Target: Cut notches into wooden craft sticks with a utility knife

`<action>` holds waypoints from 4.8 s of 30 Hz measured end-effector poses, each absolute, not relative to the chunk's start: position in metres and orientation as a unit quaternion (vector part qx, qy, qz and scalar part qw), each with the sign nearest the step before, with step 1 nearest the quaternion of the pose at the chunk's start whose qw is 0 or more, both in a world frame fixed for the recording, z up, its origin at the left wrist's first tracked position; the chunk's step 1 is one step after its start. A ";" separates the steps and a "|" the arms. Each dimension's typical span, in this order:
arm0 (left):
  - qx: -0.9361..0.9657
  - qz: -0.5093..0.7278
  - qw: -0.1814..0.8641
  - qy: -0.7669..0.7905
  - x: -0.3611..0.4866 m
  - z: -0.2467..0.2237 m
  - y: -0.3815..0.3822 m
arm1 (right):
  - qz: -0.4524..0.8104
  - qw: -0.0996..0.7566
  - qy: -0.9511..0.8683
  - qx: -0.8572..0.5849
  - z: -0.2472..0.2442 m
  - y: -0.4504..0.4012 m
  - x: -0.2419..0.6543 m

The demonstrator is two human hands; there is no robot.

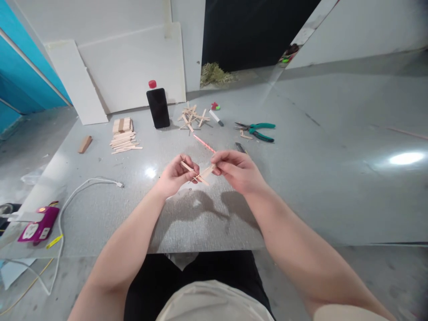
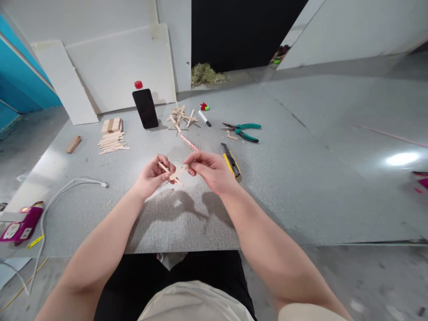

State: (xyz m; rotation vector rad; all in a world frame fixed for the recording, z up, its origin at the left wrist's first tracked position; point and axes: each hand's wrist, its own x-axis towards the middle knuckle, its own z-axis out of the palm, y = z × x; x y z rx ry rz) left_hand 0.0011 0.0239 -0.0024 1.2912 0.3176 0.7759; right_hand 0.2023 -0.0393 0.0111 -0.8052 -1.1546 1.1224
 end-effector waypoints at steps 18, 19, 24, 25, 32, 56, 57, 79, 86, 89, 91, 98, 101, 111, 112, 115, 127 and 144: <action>0.640 0.377 0.652 0.155 0.002 0.003 0.020 | 0.489 0.611 -0.537 -0.315 0.004 -0.042 0.201; 0.641 0.375 0.652 0.154 0.002 0.003 0.019 | 0.485 0.611 -0.543 -0.312 0.004 -0.042 0.201; 0.640 0.367 0.657 0.155 0.003 0.004 0.019 | 0.470 0.604 -0.567 -0.305 0.004 -0.044 0.202; 0.639 0.366 0.658 0.156 0.003 0.004 0.019 | 0.468 0.602 -0.571 -0.304 0.004 -0.044 0.202; 0.637 0.368 0.657 0.164 0.003 0.005 0.018 | 0.456 0.587 -0.592 -0.311 0.003 -0.046 0.203; 0.657 0.378 0.625 0.187 0.008 0.008 0.006 | 0.443 0.541 -0.604 -0.383 0.004 -0.046 0.198; 0.658 0.381 0.621 0.190 0.008 0.009 0.005 | 0.443 0.545 -0.602 -0.379 0.003 -0.045 0.198; 0.643 0.477 0.563 0.204 0.018 0.008 -0.010 | 0.290 0.611 -0.596 -0.432 -0.003 -0.061 0.177; 0.643 0.486 0.543 0.235 0.018 0.008 -0.010 | 0.319 0.634 -0.553 -0.437 -0.002 -0.063 0.172; 0.656 0.491 0.510 0.263 0.016 0.009 -0.011 | 0.365 0.640 -0.536 -0.412 -0.004 -0.061 0.170; 0.668 0.494 0.481 0.280 0.014 0.010 -0.012 | 0.394 0.643 -0.527 -0.392 -0.004 -0.060 0.170; 0.713 0.473 0.422 0.300 0.011 0.010 -0.014 | 0.477 0.636 -0.475 -0.378 -0.009 -0.052 0.174; 0.717 0.466 0.419 0.306 0.011 0.009 -0.014 | 0.506 0.625 -0.452 -0.385 -0.011 -0.049 0.176; 0.720 0.473 0.409 0.302 0.011 0.015 -0.011 | 0.521 0.630 -0.429 -0.384 -0.011 -0.049 0.176; 0.722 0.474 0.409 0.296 0.011 0.016 -0.011 | 0.519 0.631 -0.431 -0.383 -0.012 -0.049 0.176; 0.723 0.480 0.410 0.281 0.013 0.015 -0.010 | 0.515 0.631 -0.439 -0.381 -0.012 -0.050 0.178; 0.722 0.491 0.414 0.258 0.012 0.015 -0.008 | 0.522 0.616 -0.459 -0.370 -0.009 -0.051 0.178; 0.749 0.503 0.334 0.271 0.011 0.017 -0.011 | 0.583 0.599 -0.414 -0.360 -0.005 -0.048 0.178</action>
